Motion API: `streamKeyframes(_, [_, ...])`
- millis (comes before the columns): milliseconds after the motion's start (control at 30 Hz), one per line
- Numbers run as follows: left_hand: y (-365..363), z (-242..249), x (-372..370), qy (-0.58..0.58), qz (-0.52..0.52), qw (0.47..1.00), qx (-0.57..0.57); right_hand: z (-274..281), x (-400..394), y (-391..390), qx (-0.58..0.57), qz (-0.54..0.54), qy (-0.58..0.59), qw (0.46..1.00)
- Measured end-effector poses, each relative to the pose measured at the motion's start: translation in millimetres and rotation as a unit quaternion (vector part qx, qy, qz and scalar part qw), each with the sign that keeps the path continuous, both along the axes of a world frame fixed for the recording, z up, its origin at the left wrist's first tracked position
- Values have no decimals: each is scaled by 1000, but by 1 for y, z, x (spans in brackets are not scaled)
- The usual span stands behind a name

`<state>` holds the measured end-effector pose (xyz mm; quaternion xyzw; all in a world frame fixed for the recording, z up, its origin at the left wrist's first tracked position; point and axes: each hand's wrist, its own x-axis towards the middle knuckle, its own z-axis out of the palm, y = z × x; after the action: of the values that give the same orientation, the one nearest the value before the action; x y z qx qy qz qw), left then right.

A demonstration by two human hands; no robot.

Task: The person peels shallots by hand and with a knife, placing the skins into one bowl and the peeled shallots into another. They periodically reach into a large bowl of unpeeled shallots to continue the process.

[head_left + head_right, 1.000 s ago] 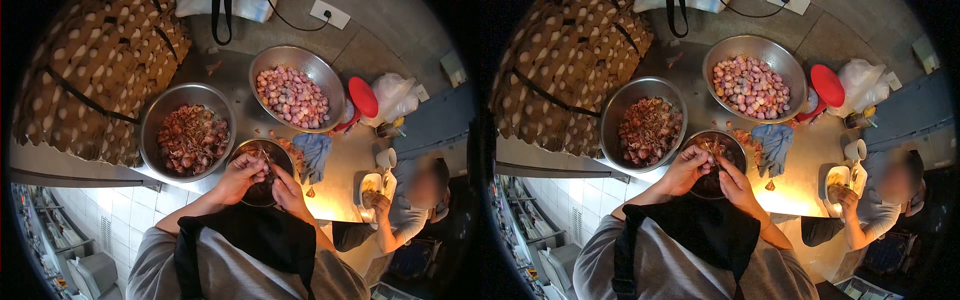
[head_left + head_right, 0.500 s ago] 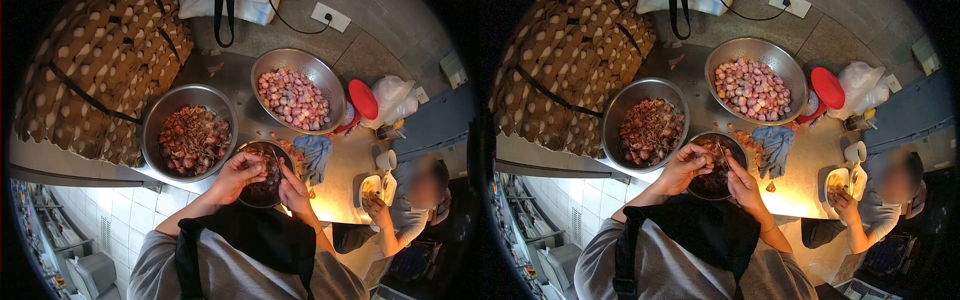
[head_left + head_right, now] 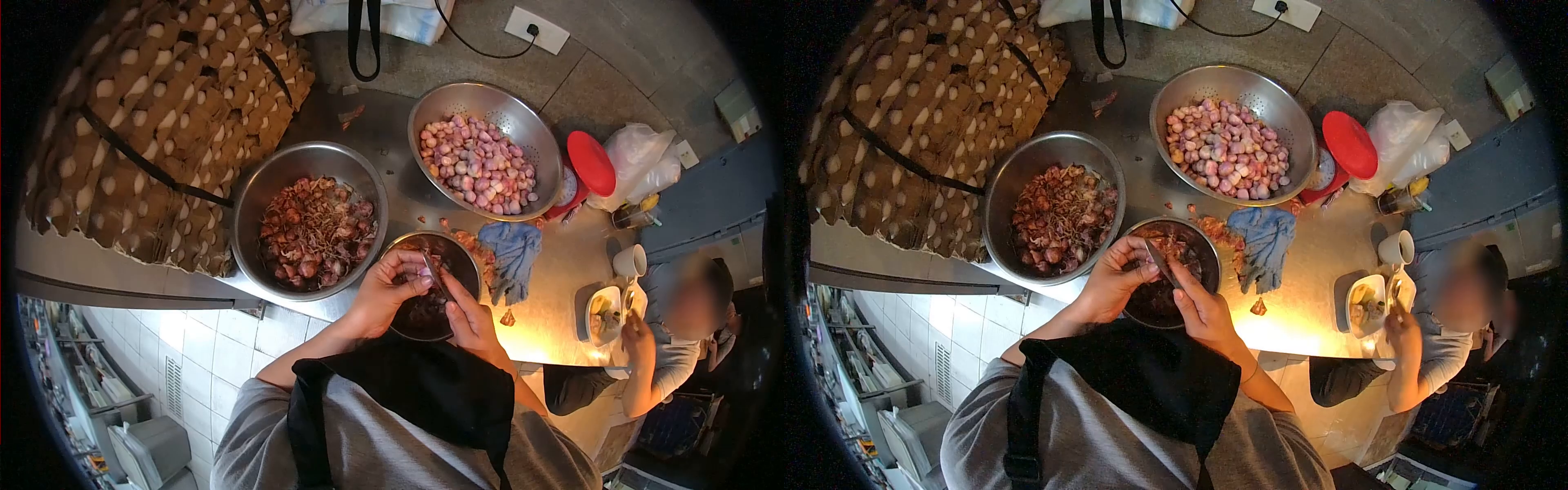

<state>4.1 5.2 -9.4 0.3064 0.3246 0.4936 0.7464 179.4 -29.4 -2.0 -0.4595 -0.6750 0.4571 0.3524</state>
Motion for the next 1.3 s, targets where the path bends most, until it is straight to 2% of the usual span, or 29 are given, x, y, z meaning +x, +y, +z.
streamKeyframes(33, [0,-1,0,4,1,1000,4,-7,2,-1,-3,-2,15,1000])
streamKeyframes(100, [1,-2,-1,7,-2,1000,10,-13,3,-1,-76,-1,124,989])
streamKeyframes(167, [2,-2,-3,-7,-19,1000,3,-13,3,-2,-212,5,304,929])
streamKeyframes(267, [1,5,-8,-56,-58,996,-26,-4,0,2,-248,-45,300,920])
streamKeyframes(333, [-1,11,-9,-91,-78,992,-42,-6,3,3,-230,-43,263,936])
streamKeyframes(400, [0,14,-10,-84,-79,992,-58,-6,4,3,-207,-43,231,950])
streamKeyframes(533, [1,5,-8,-86,-73,992,-56,1,1,1,-202,-16,247,948])
streamKeyframes(733, [0,7,-3,-19,-35,999,-12,0,0,-3,-193,34,261,945])
streamKeyframes(933, [2,8,-3,-26,-25,999,8,-11,2,-4,-178,20,246,953])
streamKeyframes(1100, [0,6,0,-65,-34,996,-46,-13,1,-4,-174,12,261,950])
streamKeyframes(1200, [0,11,1,-66,-1,996,-67,-9,2,-5,-159,-9,193,968])
streamKeyframes(1300, [2,11,-3,-61,19,995,-76,3,8,-4,-68,3,56,996])
